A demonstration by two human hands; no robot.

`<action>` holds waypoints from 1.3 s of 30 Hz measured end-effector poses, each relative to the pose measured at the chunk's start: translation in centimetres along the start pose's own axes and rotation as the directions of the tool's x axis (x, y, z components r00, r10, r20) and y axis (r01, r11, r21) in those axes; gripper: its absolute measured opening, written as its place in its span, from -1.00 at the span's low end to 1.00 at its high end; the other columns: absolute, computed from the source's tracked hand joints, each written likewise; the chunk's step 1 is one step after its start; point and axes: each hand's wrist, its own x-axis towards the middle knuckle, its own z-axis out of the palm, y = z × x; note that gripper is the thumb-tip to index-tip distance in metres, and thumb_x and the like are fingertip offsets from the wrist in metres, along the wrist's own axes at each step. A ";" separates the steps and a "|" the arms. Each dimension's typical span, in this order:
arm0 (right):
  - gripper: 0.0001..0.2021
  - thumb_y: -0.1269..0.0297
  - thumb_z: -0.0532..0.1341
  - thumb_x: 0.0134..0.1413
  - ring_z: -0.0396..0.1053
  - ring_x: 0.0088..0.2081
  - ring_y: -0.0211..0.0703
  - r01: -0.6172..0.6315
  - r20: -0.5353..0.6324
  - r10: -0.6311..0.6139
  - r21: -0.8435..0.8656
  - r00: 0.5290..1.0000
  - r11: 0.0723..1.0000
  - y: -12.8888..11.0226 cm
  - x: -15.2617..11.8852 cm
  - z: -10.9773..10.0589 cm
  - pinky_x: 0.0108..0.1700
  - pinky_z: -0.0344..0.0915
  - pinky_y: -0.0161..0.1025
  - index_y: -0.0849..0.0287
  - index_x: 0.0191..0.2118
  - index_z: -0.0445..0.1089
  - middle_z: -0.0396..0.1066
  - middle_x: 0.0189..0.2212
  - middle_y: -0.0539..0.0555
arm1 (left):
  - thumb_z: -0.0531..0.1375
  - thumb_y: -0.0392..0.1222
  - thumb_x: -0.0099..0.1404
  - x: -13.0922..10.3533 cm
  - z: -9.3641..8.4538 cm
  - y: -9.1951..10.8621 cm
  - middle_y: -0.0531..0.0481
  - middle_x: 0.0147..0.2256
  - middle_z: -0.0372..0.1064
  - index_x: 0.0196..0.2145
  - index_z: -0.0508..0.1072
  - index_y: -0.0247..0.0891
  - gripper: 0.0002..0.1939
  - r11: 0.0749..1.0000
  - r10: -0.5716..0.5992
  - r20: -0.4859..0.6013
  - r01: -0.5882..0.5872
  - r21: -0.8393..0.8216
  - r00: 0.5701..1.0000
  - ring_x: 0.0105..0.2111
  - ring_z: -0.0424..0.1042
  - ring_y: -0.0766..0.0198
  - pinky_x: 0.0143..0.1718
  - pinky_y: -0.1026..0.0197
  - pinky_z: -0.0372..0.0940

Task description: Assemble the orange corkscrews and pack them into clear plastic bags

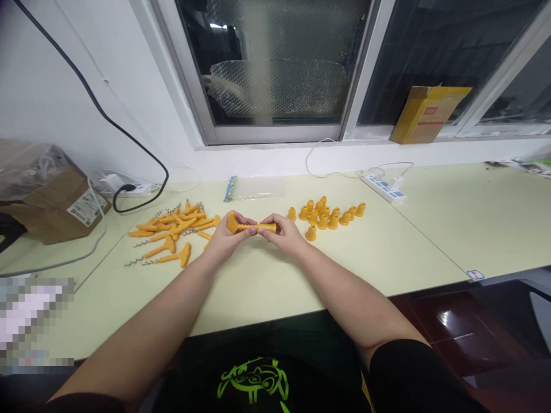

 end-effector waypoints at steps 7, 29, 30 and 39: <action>-0.65 -0.01 0.25 0.27 0.03 -0.70 -0.46 -0.658 0.350 0.558 0.342 0.752 0.671 -1.0 0.3 -0.5 -0.68 0.03 -0.49 0.22 -0.30 0.38 0.24 -0.63 -0.12 | 0.48 -0.05 0.13 0.0 -0.9 -0.6 -0.10 -0.23 0.54 -0.29 0.34 -0.23 -0.59 0.981 0.080 0.158 -0.106 0.164 0.984 -0.13 0.56 0.09 -0.03 0.04 0.41; -0.71 0.11 0.38 0.09 0.47 -0.29 -0.18 -0.040 0.071 0.046 -0.083 0.996 0.996 0.9 0.0 -0.6 -0.15 0.45 -0.17 0.13 -0.15 0.40 0.50 -0.29 0.05 | 0.55 -0.07 -0.02 1.3 -2.6 -1.0 0.07 -0.42 0.43 -0.31 0.27 -0.23 -0.45 0.972 -0.227 0.050 0.229 -0.042 0.973 -0.42 0.47 0.31 -0.29 0.22 0.38; -0.70 0.08 0.36 0.11 0.47 -0.32 -0.19 -0.072 0.084 0.077 -0.057 0.994 0.996 0.8 0.0 -0.6 -0.18 0.44 -0.19 0.13 -0.14 0.38 0.49 -0.32 0.03 | 0.56 -0.07 -0.03 1.2 -2.6 -1.0 0.08 -0.42 0.43 -0.31 0.28 -0.23 -0.45 0.978 -0.203 0.055 0.205 -0.025 0.978 -0.42 0.47 0.31 -0.28 0.21 0.39; -0.78 0.17 0.32 0.14 0.34 -0.24 -0.19 0.153 0.059 -0.143 -0.258 0.988 0.954 -0.2 -0.2 0.0 -0.27 0.34 -0.25 0.10 -0.14 0.38 0.34 -0.16 0.08 | 0.52 0.06 -0.02 1.5 -2.7 -0.9 0.05 -0.33 0.48 -0.08 0.27 -0.16 -0.31 0.980 -0.193 -0.063 0.195 0.032 0.979 -0.38 0.51 0.25 -0.21 0.12 0.41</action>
